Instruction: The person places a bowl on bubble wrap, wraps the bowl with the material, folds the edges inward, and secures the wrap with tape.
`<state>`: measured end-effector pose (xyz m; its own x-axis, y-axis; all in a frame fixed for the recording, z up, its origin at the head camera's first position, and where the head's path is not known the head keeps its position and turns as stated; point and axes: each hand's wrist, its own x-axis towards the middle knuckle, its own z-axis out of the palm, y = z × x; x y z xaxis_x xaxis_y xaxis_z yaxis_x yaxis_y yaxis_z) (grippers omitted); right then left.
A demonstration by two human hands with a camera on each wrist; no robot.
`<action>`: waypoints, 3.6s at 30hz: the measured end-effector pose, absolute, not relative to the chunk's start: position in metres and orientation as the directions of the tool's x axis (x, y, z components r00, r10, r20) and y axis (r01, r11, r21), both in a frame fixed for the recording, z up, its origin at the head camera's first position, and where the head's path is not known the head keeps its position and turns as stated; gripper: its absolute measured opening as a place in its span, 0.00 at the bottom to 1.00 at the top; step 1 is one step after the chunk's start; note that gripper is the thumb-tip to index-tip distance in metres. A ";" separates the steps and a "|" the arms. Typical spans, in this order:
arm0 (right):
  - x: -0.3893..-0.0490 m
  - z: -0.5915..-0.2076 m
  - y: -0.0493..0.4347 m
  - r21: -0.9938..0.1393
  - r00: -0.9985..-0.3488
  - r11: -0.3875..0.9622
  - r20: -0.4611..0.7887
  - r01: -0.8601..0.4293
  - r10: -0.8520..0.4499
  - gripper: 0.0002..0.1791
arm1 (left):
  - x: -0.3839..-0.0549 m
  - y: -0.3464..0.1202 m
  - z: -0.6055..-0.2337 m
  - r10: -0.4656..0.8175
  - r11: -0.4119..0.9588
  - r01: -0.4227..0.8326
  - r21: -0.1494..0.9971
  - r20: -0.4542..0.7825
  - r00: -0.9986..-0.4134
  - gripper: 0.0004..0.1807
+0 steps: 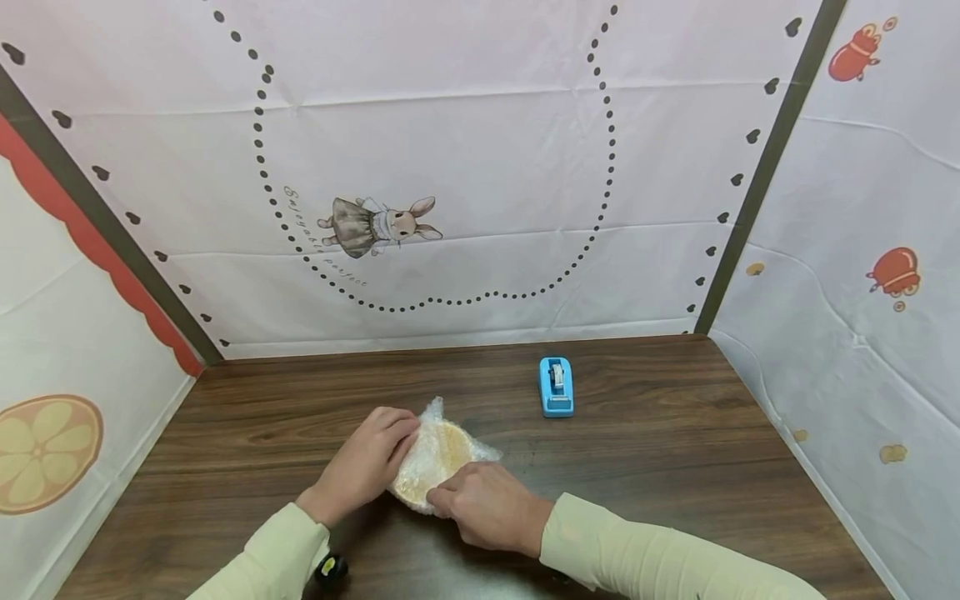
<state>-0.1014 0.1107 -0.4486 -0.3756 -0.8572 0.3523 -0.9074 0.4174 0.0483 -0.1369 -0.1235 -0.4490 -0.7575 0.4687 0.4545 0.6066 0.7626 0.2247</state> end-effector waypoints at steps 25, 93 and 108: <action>-0.105 -0.444 0.115 -0.029 -0.415 0.424 0.282 -0.905 -0.865 0.07 | -0.120 -0.161 -0.447 0.713 0.658 0.750 0.065 0.265 -0.649 0.30; -0.120 -0.436 0.144 0.188 -0.400 0.480 0.344 -0.857 -0.849 0.23 | -0.114 -0.152 -0.450 0.760 0.531 0.838 -0.124 0.506 -0.407 0.17; -0.134 -0.439 0.167 0.157 -0.501 0.561 0.305 -0.813 -0.810 0.28 | -0.114 -0.151 -0.451 0.759 0.541 0.830 -0.135 0.505 -0.412 0.17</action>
